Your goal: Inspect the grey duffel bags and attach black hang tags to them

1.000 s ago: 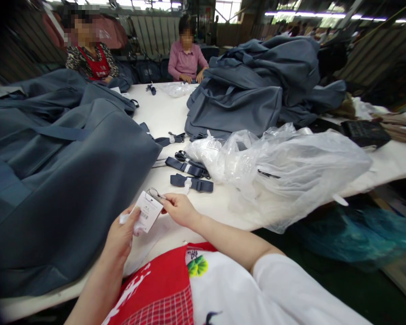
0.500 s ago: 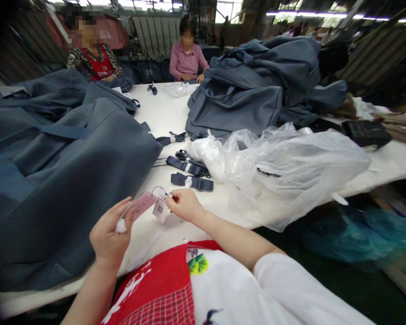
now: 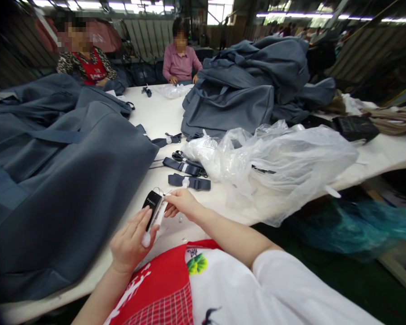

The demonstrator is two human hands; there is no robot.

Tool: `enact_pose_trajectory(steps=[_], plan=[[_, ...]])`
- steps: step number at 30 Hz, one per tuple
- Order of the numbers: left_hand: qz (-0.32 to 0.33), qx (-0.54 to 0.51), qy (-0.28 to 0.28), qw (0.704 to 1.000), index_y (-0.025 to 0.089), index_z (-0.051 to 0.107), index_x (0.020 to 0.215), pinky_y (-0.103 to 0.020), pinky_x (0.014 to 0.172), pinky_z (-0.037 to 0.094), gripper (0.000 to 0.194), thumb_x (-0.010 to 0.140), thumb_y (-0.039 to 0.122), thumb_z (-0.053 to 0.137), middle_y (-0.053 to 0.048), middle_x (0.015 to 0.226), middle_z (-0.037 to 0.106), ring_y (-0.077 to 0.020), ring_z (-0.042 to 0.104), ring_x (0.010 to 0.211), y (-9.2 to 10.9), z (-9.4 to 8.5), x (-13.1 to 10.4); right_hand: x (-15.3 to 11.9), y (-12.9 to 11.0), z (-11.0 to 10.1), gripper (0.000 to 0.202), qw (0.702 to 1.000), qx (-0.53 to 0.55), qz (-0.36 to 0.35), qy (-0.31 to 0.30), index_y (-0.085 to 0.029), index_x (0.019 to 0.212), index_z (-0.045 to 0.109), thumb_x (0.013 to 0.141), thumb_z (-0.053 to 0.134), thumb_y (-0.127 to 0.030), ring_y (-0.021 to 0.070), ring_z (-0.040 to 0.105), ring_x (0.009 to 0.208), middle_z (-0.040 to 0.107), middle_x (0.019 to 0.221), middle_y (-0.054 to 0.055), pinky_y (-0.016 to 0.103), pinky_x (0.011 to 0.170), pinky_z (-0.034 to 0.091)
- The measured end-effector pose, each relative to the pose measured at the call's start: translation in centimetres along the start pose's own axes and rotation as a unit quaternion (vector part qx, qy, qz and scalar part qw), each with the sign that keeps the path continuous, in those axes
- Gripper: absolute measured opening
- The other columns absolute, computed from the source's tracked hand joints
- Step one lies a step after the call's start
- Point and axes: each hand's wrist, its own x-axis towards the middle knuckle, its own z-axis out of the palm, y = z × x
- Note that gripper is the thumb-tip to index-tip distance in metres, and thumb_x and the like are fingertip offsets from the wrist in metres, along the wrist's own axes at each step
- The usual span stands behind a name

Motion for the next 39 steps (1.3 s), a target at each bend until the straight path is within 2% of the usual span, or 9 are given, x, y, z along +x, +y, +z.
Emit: enact_pose_trajectory(steps=[3, 12, 14, 19, 23, 28, 31, 34, 39], plan=[[-0.007, 0.002, -0.001, 1.000, 0.015, 0.042, 0.143, -0.035, 0.089, 0.054, 0.071, 0.082, 0.040, 0.069, -0.014, 0.129, 0.063, -0.0277, 0.066, 0.109, 0.9, 0.0, -0.2, 0.0, 0.1, 0.2, 0.032, 1.000, 0.006, 0.008, -0.005, -0.014, 0.068, 0.061, 0.068, 0.066, -0.045, 0.0118, 0.063, 0.047, 0.066, 0.054, 0.003, 0.016, 0.041, 0.045], [0.018, 0.020, -0.013, 1.000, 0.015, 0.030, 0.149, -0.032, 0.086, 0.051, 0.064, 0.089, 0.010, 0.053, -0.013, 0.129, 0.062, -0.0240, 0.065, 0.111, 0.7, 0.9, -1.5, 0.1, 0.1, 0.6, 0.022, 0.993, -0.088, -0.061, 0.049, -0.014, 0.093, 0.065, 0.074, 0.063, -0.023, 0.0116, 0.065, 0.055, 0.069, 0.066, 0.001, 0.020, 0.054, 0.049], [0.037, 0.031, -0.007, 0.999, 0.011, 0.031, 0.148, -0.032, 0.087, 0.050, 0.056, 0.095, 0.016, 0.046, -0.014, 0.128, 0.063, -0.0240, 0.064, 0.112, 0.4, 1.1, -1.7, -0.1, -0.1, 0.3, 0.021, 0.964, -0.222, -0.122, 0.082, -0.015, 0.096, 0.068, 0.079, 0.059, -0.024, 0.0120, 0.065, 0.059, 0.070, 0.069, 0.002, 0.020, 0.057, 0.047], [0.068, 0.051, 0.000, 0.996, 0.006, 0.037, 0.145, -0.033, 0.094, 0.045, 0.052, 0.102, 0.034, 0.025, -0.015, 0.129, 0.062, -0.0239, 0.062, 0.115, 0.0, 0.8, -1.6, -1.0, -1.1, -0.5, 0.023, 0.825, -0.526, -0.172, 0.111, -0.018, 0.074, 0.071, 0.085, 0.052, -0.022, 0.0122, 0.062, 0.063, 0.071, 0.070, 0.002, 0.022, 0.058, 0.038], [0.071, 0.028, -0.003, 0.997, 0.007, 0.042, 0.143, -0.033, 0.096, 0.044, 0.053, 0.102, 0.036, 0.025, -0.014, 0.127, 0.064, -0.0235, 0.061, 0.117, -0.1, 0.3, -1.6, -1.1, -1.5, -1.1, 0.021, 0.813, -0.548, -0.166, 0.107, -0.018, 0.065, 0.065, 0.083, 0.055, -0.022, 0.0166, 0.065, 0.070, 0.072, 0.072, 0.005, 0.025, 0.063, 0.039], [-0.037, -0.030, 0.023, 0.999, 0.015, 0.057, 0.129, -0.027, 0.092, 0.046, 0.039, 0.093, 0.012, 0.043, -0.009, 0.112, 0.072, -0.0184, 0.068, 0.101, -0.3, -0.1, -1.7, -0.2, -1.7, -3.4, 0.019, 0.827, -0.507, -0.160, 0.183, -0.018, 0.086, 0.060, 0.093, 0.042, -0.021, 0.0144, 0.068, 0.074, 0.074, 0.085, 0.005, 0.025, 0.072, 0.045], [-0.157, -0.094, 0.011, 0.983, 0.018, 0.067, 0.112, -0.024, 0.084, 0.049, 0.026, 0.089, 0.015, 0.053, -0.006, 0.100, 0.075, -0.0167, 0.070, 0.088, -0.3, -0.4, -1.3, 0.6, -1.8, -4.6, 0.023, 0.902, -0.343, -0.172, 0.198, -0.018, 0.087, 0.053, 0.096, 0.034, -0.025, 0.0099, 0.066, 0.059, 0.075, 0.085, 0.004, 0.021, 0.059, 0.047], [-0.288, -0.206, -0.023, 0.935, 0.019, 0.070, 0.100, -0.023, 0.079, 0.052, 0.022, 0.091, 0.030, 0.054, -0.004, 0.094, 0.075, -0.0174, 0.070, 0.085, -0.2, -0.6, -0.5, 1.1, -1.5, -4.3, 0.023, 0.978, -0.077, -0.150, 0.125, -0.019, 0.082, 0.048, 0.092, 0.041, -0.038, 0.0098, 0.059, 0.046, 0.074, 0.077, 0.006, 0.019, 0.041, 0.040], [-0.405, -0.309, -0.088, 0.856, 0.019, 0.070, 0.096, -0.027, 0.076, 0.054, 0.033, 0.089, 0.046, 0.053, -0.004, 0.091, 0.075, -0.0199, 0.070, 0.084, -0.3, -0.1, 0.3, 0.6, -0.8, -1.6, 0.029, 0.993, 0.087, -0.075, 0.024, -0.020, 0.081, 0.043, 0.085, 0.051, -0.048, 0.0084, 0.050, 0.034, 0.074, 0.070, 0.005, 0.017, 0.031, 0.031]])
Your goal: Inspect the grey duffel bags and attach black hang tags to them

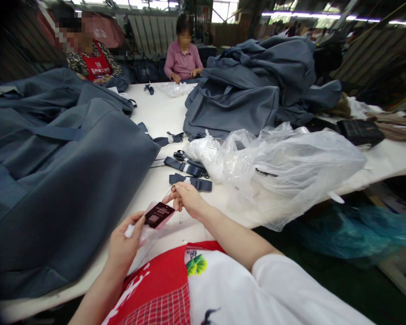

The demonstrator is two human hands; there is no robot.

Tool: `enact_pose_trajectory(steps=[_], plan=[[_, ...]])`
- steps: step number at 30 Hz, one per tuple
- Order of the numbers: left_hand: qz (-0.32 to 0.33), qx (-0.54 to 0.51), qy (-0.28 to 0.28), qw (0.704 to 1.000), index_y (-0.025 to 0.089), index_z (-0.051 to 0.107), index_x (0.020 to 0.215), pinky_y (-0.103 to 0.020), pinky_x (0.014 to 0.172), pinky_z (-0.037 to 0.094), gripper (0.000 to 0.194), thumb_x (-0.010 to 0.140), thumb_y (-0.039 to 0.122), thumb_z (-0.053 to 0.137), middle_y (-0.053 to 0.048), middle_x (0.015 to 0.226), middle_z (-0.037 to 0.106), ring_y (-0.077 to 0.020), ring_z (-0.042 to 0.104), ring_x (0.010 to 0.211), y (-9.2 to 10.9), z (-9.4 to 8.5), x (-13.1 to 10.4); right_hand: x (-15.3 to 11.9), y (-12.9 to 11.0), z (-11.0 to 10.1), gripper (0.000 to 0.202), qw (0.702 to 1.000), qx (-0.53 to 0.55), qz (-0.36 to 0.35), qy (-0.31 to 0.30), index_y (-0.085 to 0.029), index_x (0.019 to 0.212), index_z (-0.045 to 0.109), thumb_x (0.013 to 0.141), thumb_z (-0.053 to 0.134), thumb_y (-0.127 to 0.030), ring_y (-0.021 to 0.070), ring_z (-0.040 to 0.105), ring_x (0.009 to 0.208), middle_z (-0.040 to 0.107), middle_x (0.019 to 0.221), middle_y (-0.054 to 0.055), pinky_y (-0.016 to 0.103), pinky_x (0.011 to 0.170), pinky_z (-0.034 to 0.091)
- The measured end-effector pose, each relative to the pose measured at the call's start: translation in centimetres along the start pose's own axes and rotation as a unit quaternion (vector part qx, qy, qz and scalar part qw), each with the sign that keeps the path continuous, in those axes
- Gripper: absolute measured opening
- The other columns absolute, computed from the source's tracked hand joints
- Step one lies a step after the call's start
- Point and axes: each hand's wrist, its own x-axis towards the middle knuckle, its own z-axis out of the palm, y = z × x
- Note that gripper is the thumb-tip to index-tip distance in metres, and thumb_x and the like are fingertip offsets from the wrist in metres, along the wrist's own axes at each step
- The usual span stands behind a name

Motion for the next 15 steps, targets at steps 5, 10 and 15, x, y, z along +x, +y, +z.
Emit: enact_pose_trajectory(steps=[5, 10, 15], plan=[[0.017, 0.180, -0.035, 0.983, 0.018, 0.066, 0.112, -0.039, 0.080, 0.056, 0.031, 0.087, 0.028, 0.050, -0.011, 0.115, 0.070, -0.0266, 0.070, 0.089, -0.2, 0.4, 0.4, -0.6, 0.6, 1.6, 0.026, 0.999, -0.010, 0.021, 0.023, -0.021, 0.083, 0.040, 0.087, 0.048, -0.045, 0.0107, 0.057, 0.039, 0.074, 0.070, 0.006, 0.016, 0.033, 0.034], [0.184, 0.233, 0.069, 0.952, 0.015, 0.046, 0.136, -0.044, 0.104, 0.046, 0.060, 0.077, 0.006, 0.045, -0.015, 0.147, 0.046, -0.0288, 0.051, 0.129, 2.3, 0.0, 0.1, -0.9, 1.5, 2.9, 0.031, 0.998, -0.031, 0.045, 0.013, -0.021, 0.084, 0.040, 0.085, 0.050, -0.051, 0.0140, 0.066, 0.050, 0.073, 0.069, 0.005, 0.017, 0.040, 0.043], [0.282, 0.168, 0.049, 0.943, 0.015, 0.045, 0.135, -0.041, 0.109, 0.042, 0.053, 0.083, 0.013, 0.048, -0.013, 0.142, 0.050, -0.0249, 0.046, 0.133, 4.3, 0.1, 0.4, -1.4, 1.9, 4.2, 0.038, 0.999, -0.012, 0.042, -0.013, -0.020, 0.082, 0.044, 0.079, 0.059, -0.055, 0.0119, 0.061, 0.044, 0.069, 0.062, 0.002, 0.019, 0.041, 0.045]])
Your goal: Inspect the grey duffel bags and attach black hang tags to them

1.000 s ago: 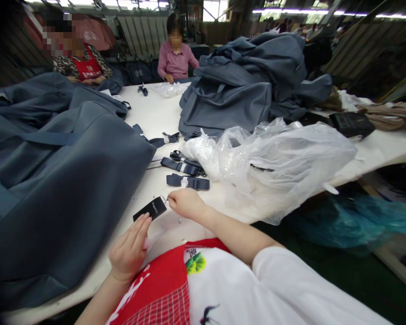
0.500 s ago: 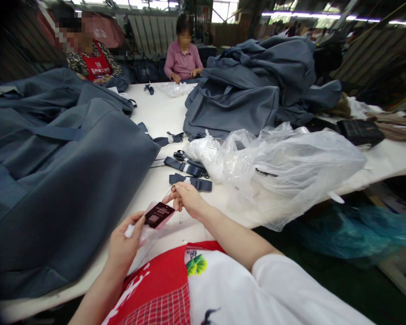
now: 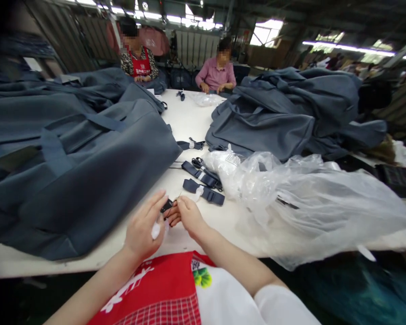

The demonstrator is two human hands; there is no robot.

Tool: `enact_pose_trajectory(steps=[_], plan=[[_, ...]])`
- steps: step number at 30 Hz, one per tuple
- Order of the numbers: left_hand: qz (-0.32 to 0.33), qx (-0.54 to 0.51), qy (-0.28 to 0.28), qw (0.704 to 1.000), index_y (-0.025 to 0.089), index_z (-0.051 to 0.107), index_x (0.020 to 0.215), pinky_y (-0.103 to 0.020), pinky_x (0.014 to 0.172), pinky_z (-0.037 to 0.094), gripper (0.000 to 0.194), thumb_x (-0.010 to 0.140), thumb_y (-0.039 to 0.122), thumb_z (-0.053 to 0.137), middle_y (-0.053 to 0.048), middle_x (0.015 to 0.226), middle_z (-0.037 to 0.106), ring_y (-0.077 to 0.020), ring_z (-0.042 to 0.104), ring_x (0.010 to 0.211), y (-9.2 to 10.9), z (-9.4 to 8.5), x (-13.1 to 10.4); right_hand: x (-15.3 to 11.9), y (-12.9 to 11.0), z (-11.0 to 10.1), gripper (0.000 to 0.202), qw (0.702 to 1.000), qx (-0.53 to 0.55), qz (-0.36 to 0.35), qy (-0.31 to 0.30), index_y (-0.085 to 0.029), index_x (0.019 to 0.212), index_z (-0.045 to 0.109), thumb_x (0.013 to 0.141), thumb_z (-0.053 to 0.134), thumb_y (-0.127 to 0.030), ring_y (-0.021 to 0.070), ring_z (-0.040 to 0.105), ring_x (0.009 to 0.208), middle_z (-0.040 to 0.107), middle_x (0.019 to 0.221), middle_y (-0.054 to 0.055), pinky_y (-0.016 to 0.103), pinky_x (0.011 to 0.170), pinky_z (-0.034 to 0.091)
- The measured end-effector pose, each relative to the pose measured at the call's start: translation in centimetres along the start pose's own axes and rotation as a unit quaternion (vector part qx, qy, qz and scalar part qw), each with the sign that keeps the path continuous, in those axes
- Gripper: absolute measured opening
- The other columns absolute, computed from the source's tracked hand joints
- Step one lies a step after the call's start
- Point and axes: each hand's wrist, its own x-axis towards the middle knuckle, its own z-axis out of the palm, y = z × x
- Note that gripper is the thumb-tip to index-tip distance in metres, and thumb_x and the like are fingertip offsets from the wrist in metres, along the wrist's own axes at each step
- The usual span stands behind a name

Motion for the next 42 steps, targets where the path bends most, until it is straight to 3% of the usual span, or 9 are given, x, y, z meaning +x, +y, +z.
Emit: enact_pose_trajectory(steps=[5, 16, 21, 26, 31, 34, 37, 40, 42], plan=[[-0.118, -0.089, -0.017, 0.989, 0.016, 0.057, 0.118, -0.037, 0.091, 0.052, 0.032, 0.089, 0.021, 0.044, -0.010, 0.111, 0.069, -0.0217, 0.065, 0.101, -0.8, 1.3, -0.2, 0.1, -0.4, 0.5, 0.040, 0.996, 0.059, -0.043, 0.046, -0.020, 0.080, 0.045, 0.075, 0.066, -0.054, 0.0122, 0.061, 0.045, 0.068, 0.061, 0.002, 0.018, 0.042, 0.046], [-0.315, -0.216, 0.057, 0.923, 0.018, 0.062, 0.080, -0.027, 0.068, 0.049, 0.021, 0.085, 0.022, 0.042, -0.001, 0.075, 0.068, -0.0169, 0.064, 0.073, -1.1, 0.7, -0.8, 1.7, -1.0, 3.5, 0.020, 0.993, 0.094, -0.023, 0.067, -0.019, 0.078, 0.049, 0.083, 0.058, -0.035, 0.0139, 0.067, 0.056, 0.072, 0.071, 0.008, 0.019, 0.048, 0.050], [-0.272, -0.130, 0.101, 0.948, 0.020, 0.055, 0.104, -0.029, 0.078, 0.048, 0.019, 0.086, 0.027, 0.051, -0.004, 0.089, 0.070, -0.0180, 0.066, 0.082, -2.3, -2.9, -1.8, 3.0, -1.6, 5.8, 0.014, 0.997, 0.062, 0.047, -0.004, -0.018, 0.076, 0.051, 0.083, 0.058, -0.029, 0.0111, 0.066, 0.054, 0.072, 0.071, 0.007, 0.016, 0.048, 0.050], [-0.175, -0.003, 0.007, 0.985, 0.023, 0.061, 0.090, -0.031, 0.074, 0.045, 0.009, 0.082, 0.024, 0.057, -0.003, 0.085, 0.069, -0.0194, 0.063, 0.078, -3.8, -6.6, -4.5, 4.5, -1.2, 7.5, 0.028, 0.991, -0.081, 0.030, -0.104, -0.019, 0.076, 0.049, 0.082, 0.061, -0.044, 0.0130, 0.065, 0.050, 0.070, 0.066, 0.007, 0.019, 0.044, 0.047], [-0.206, 0.021, -0.016, 0.978, 0.022, 0.065, 0.081, -0.030, 0.069, 0.044, 0.011, 0.084, 0.023, 0.054, -0.003, 0.079, 0.069, -0.0189, 0.063, 0.075, -4.5, -8.2, -6.6, 5.4, -0.5, 10.3, 0.039, 0.969, -0.174, 0.003, -0.177, -0.020, 0.077, 0.044, 0.081, 0.055, -0.058, 0.0149, 0.065, 0.051, 0.070, 0.065, 0.006, 0.021, 0.045, 0.044], [-0.246, 0.016, 0.001, 0.969, 0.022, 0.065, 0.073, -0.029, 0.067, 0.044, 0.020, 0.087, 0.025, 0.051, -0.003, 0.073, 0.068, -0.0184, 0.063, 0.071, -5.0, -9.0, -7.2, 5.9, -1.9, 12.8, 0.036, 0.928, -0.275, -0.028, -0.250, -0.021, 0.078, 0.045, 0.087, 0.046, -0.055, 0.0158, 0.065, 0.052, 0.071, 0.071, 0.006, 0.023, 0.046, 0.043], [-0.312, -0.020, 0.105, 0.944, 0.021, 0.066, 0.074, -0.029, 0.070, 0.046, 0.027, 0.091, 0.032, 0.048, -0.003, 0.075, 0.069, -0.0184, 0.064, 0.074, -5.9, -10.2, -7.5, 7.4, -5.4, 16.3, 0.027, 0.824, -0.438, -0.212, -0.291, -0.019, 0.084, 0.058, 0.092, 0.045, -0.042, 0.0178, 0.067, 0.070, 0.071, 0.085, 0.007, 0.030, 0.064, 0.050], [-0.354, -0.074, 0.197, 0.911, 0.021, 0.068, 0.077, -0.028, 0.075, 0.049, 0.032, 0.091, 0.042, 0.049, -0.004, 0.079, 0.071, -0.0191, 0.066, 0.078, -6.9, -11.6, -7.5, 10.3, -9.4, 20.7, 0.024, 0.693, -0.545, -0.425, -0.206, -0.019, 0.097, 0.067, 0.094, 0.046, -0.031, 0.0222, 0.061, 0.101, 0.069, 0.104, 0.012, 0.037, 0.096, 0.043], [-0.366, -0.093, 0.224, 0.898, 0.021, 0.069, 0.076, -0.029, 0.075, 0.050, 0.034, 0.090, 0.046, 0.051, -0.004, 0.079, 0.071, -0.0199, 0.066, 0.078, -7.4, -12.4, -7.3, 12.8, -11.0, 23.6, 0.023, 0.662, -0.595, -0.426, -0.161, -0.016, 0.091, 0.069, 0.090, 0.054, -0.034, 0.0263, 0.058, 0.109, 0.067, 0.107, 0.016, 0.039, 0.101, 0.038]])
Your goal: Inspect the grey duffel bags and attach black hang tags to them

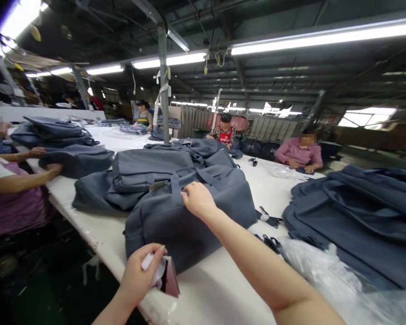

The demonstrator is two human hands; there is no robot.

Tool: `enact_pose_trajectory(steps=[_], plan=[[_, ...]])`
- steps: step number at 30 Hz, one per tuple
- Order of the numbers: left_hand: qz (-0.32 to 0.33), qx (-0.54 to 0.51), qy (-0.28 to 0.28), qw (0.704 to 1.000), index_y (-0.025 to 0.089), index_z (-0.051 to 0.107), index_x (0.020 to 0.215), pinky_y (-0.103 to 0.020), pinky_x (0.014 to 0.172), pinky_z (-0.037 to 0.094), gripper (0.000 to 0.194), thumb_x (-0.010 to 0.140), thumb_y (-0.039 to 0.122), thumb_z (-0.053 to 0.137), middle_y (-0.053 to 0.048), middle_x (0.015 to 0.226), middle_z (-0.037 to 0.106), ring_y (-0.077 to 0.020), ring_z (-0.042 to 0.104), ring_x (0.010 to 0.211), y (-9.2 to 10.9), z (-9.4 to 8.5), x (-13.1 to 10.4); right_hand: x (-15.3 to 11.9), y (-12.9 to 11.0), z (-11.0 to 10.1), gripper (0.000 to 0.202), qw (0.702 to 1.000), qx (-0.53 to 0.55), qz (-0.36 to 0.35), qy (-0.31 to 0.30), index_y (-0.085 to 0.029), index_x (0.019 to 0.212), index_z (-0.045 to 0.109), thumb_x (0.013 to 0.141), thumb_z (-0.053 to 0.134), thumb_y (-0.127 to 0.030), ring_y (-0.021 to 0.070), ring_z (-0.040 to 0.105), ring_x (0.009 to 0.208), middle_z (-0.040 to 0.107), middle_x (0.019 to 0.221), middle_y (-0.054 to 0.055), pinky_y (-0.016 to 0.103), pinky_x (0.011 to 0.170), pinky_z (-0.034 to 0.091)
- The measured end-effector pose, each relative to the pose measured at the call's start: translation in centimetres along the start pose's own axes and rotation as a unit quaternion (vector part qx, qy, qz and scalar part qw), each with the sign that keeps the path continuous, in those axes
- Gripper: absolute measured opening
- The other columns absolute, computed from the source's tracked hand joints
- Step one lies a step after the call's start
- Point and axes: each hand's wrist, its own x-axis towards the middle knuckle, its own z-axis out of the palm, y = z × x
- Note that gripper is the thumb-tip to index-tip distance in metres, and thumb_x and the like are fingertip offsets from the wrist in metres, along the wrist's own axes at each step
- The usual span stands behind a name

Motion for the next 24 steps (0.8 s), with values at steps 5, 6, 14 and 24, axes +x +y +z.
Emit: enact_pose_trajectory(steps=[5, 6, 14, 24], plan=[[-0.036, -0.032, 0.065, 0.997, 0.020, 0.071, 0.075, -0.033, 0.079, 0.052, 0.039, 0.083, 0.055, 0.056, -0.006, 0.082, 0.073, -0.0231, 0.067, 0.082, 0.0, -1.4, 1.3, 5.4, 1.0, 3.2, 0.036, 0.995, 0.026, 0.066, -0.071, -0.019, 0.053, 0.059, 0.067, 0.077, -0.047, 0.0225, 0.062, 0.070, 0.062, 0.061, 0.007, 0.030, 0.070, 0.047], [-0.049, -0.044, 0.084, 0.994, 0.019, 0.072, 0.076, -0.034, 0.079, 0.053, 0.040, 0.081, 0.056, 0.058, -0.007, 0.082, 0.073, -0.0239, 0.068, 0.082, -0.1, -1.7, 1.6, 5.4, 1.3, 3.7, 0.036, 0.994, 0.042, 0.066, -0.074, -0.019, 0.054, 0.058, 0.069, 0.075, -0.047, 0.0196, 0.059, 0.065, 0.060, 0.058, 0.004, 0.028, 0.065, 0.046], [-0.184, -0.266, 0.198, 0.925, 0.011, 0.071, 0.086, -0.028, 0.057, 0.051, 0.051, 0.064, 0.057, 0.076, -0.006, 0.071, 0.071, -0.0196, 0.065, 0.065, 0.1, -2.0, 3.9, -1.9, 3.1, 1.9, 0.047, 0.981, 0.180, 0.024, -0.063, -0.017, 0.077, 0.065, 0.095, 0.038, -0.052, 0.0161, 0.057, 0.067, 0.058, 0.063, -0.001, 0.028, 0.068, 0.048], [-0.093, -0.150, 0.069, 0.982, 0.014, 0.073, 0.082, -0.031, 0.066, 0.051, 0.042, 0.078, 0.054, 0.062, -0.008, 0.078, 0.073, -0.0217, 0.066, 0.071, 4.0, 1.8, 3.2, -8.3, 0.4, -4.8, 0.023, 0.943, 0.265, -0.154, -0.129, -0.017, 0.073, 0.063, 0.090, 0.060, -0.034, 0.0201, 0.058, 0.112, 0.056, 0.128, 0.010, 0.029, 0.099, 0.042]])
